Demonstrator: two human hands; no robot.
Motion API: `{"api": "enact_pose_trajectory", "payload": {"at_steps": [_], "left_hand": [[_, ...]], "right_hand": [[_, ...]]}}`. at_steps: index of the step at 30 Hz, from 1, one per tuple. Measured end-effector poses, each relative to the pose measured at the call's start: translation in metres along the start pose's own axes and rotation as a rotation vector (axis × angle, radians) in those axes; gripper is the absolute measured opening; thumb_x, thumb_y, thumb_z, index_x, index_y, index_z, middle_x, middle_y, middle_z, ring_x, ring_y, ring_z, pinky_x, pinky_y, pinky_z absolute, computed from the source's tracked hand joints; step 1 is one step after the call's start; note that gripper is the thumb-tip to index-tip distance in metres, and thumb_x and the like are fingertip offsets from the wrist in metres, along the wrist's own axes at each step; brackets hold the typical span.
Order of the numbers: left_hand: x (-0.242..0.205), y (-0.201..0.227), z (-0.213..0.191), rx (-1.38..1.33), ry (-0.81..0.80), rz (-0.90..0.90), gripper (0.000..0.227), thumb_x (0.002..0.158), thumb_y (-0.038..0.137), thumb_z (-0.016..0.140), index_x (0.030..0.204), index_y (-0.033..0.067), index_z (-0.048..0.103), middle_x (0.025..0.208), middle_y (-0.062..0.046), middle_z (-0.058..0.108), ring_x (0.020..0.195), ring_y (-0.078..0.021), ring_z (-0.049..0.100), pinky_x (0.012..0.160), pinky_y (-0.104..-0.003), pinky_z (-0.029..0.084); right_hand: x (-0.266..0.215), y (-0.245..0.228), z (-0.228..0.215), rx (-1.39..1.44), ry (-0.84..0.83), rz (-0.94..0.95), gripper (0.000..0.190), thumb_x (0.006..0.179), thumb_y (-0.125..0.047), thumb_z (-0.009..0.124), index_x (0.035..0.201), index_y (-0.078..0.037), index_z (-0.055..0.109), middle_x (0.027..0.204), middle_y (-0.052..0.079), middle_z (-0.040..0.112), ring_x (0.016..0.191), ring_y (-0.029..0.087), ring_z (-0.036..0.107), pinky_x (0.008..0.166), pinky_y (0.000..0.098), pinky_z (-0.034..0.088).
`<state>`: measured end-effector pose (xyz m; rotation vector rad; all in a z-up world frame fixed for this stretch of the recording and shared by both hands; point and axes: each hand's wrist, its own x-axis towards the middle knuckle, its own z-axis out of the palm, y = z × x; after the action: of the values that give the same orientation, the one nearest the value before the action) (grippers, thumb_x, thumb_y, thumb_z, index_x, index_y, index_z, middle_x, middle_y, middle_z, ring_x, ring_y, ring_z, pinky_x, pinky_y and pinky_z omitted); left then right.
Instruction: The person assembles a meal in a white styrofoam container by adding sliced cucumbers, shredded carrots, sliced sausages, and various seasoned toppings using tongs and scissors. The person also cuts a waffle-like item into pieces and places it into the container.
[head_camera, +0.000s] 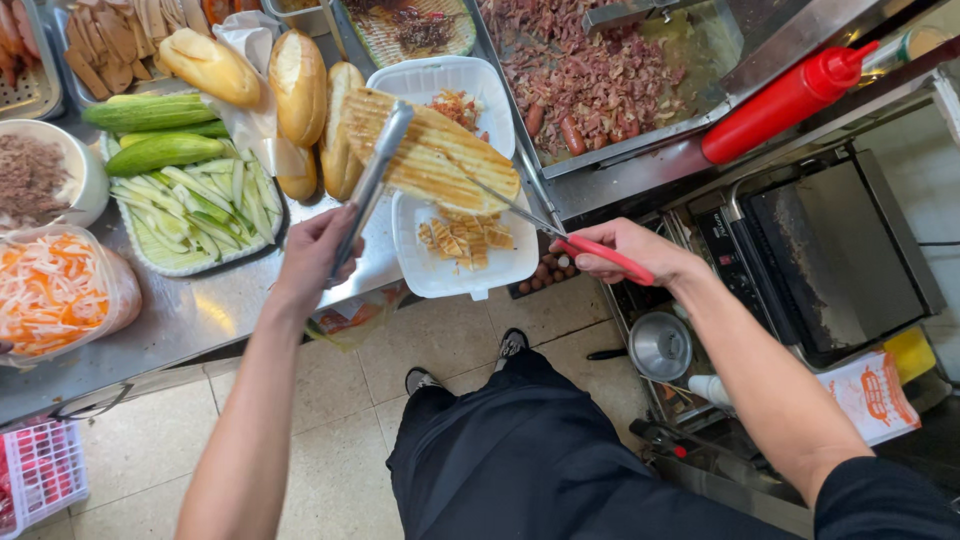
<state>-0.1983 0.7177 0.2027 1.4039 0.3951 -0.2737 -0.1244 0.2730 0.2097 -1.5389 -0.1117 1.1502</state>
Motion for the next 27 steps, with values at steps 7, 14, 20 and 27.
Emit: {"api": "enact_pose_trajectory", "payload": {"at_steps": [7,14,20,27], "left_hand": [[0.009,-0.017,0.055,-0.192,0.085,-0.006,0.037,0.101,0.043,0.062,0.1,0.0062,0.069,0.065,-0.003,0.059,0.042,-0.008,0.048,0.036,-0.024,0.033],[0.022,-0.011,0.06,-0.326,0.178,0.107,0.038,0.1,0.041,0.065,0.096,0.0036,0.07,0.064,-0.003,0.059,0.039,-0.009,0.048,0.033,-0.024,0.031],[0.013,0.006,0.066,-0.147,0.193,0.127,0.037,0.101,0.039,0.065,0.102,0.0037,0.074,0.061,-0.001,0.059,0.041,-0.0071,0.049,0.033,-0.023,0.033],[0.004,0.016,0.068,-0.134,0.154,0.159,0.038,0.101,0.037,0.066,0.112,0.0023,0.076,0.059,0.0,0.055,0.04,-0.0062,0.045,0.035,-0.023,0.032]], "right_hand": [[0.007,0.015,0.043,0.094,0.143,-0.064,0.045,0.09,-0.019,0.073,0.133,-0.007,0.068,0.079,-0.01,0.06,0.058,0.001,0.04,0.051,0.0207,0.031],[0.003,0.023,0.067,-0.005,0.084,-0.049,0.046,0.092,-0.019,0.071,0.136,-0.007,0.065,0.074,-0.011,0.05,0.059,0.001,0.038,0.053,0.0197,0.032],[0.013,0.03,0.086,0.33,0.011,-0.054,0.044,0.097,-0.02,0.064,0.138,-0.003,0.06,0.077,-0.008,0.05,0.062,0.002,0.043,0.053,0.0209,0.035],[0.018,0.02,0.1,0.269,0.039,-0.112,0.043,0.098,-0.021,0.065,0.137,-0.001,0.061,0.071,-0.006,0.047,0.058,0.003,0.043,0.049,0.0204,0.035]]}}
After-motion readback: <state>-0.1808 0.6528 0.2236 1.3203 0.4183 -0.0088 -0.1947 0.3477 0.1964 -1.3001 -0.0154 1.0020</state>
